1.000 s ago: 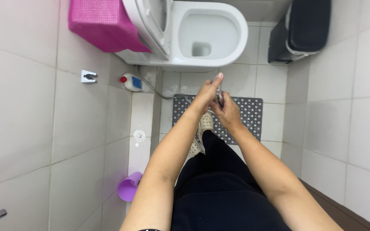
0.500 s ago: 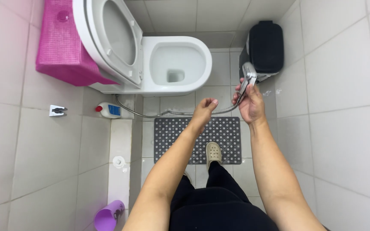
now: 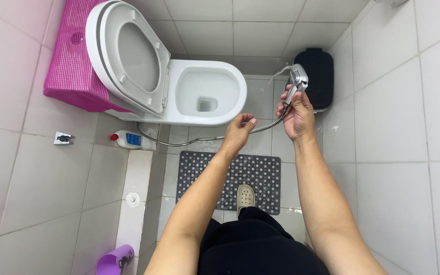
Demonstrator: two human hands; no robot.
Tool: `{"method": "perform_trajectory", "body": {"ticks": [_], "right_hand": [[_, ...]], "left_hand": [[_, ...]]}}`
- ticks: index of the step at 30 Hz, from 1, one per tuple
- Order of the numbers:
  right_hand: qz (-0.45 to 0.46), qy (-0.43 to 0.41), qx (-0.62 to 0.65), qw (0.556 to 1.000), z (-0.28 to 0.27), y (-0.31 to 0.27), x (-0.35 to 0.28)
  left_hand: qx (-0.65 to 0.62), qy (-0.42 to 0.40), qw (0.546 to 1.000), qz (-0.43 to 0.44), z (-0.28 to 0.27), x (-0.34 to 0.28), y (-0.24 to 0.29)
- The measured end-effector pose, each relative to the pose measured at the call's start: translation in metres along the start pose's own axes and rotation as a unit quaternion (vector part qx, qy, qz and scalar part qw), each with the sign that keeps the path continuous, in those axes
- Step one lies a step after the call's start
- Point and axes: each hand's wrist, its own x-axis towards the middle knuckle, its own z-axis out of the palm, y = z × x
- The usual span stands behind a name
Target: The person rinses a mop head under a shower faucet and places it on the floor. They then use a handheld bidet sprayer to rinse the toilet bowl and the floor mat. Finally, they wash a purple cloth in a pink basin at the sink and wring it out.
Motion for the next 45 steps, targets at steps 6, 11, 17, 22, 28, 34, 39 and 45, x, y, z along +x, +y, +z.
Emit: {"method": "perform_trajectory", "body": {"ticks": [6,11,17,22,28,34,39,45], "right_hand": [[0.061,0.087,0.007,0.994,-0.043,0.024,0.012],[0.083,0.049,0.02,0.995,-0.071,0.037,0.006],[0.104,0.015,0.082,0.991,-0.066,0.016,-0.008],[0.146,0.011,0.102,0.984,-0.09,0.02,-0.013],[0.149,0.033,-0.038,0.988,-0.113,0.045,-0.022],[0.155,0.02,-0.094,0.983,-0.123,0.066,-0.035],[0.194,-0.059,-0.19,0.961,-0.063,0.047,-0.055],[0.212,-0.072,-0.194,0.955,-0.097,0.064,-0.055]], "left_hand": [[0.027,-0.006,0.998,-0.05,0.0,-0.001,-0.017],[0.066,-0.024,0.995,-0.073,0.011,0.001,-0.026],[0.115,-0.048,0.988,-0.089,0.024,0.002,-0.034],[0.111,-0.063,0.987,-0.101,0.041,0.002,-0.051],[0.159,-0.074,0.98,-0.098,0.045,-0.005,-0.056],[0.116,-0.066,0.986,-0.098,0.054,-0.001,-0.042],[-0.058,-0.06,0.991,-0.102,0.067,0.018,-0.034],[-0.116,-0.066,0.984,-0.117,0.058,0.012,-0.055]]}}
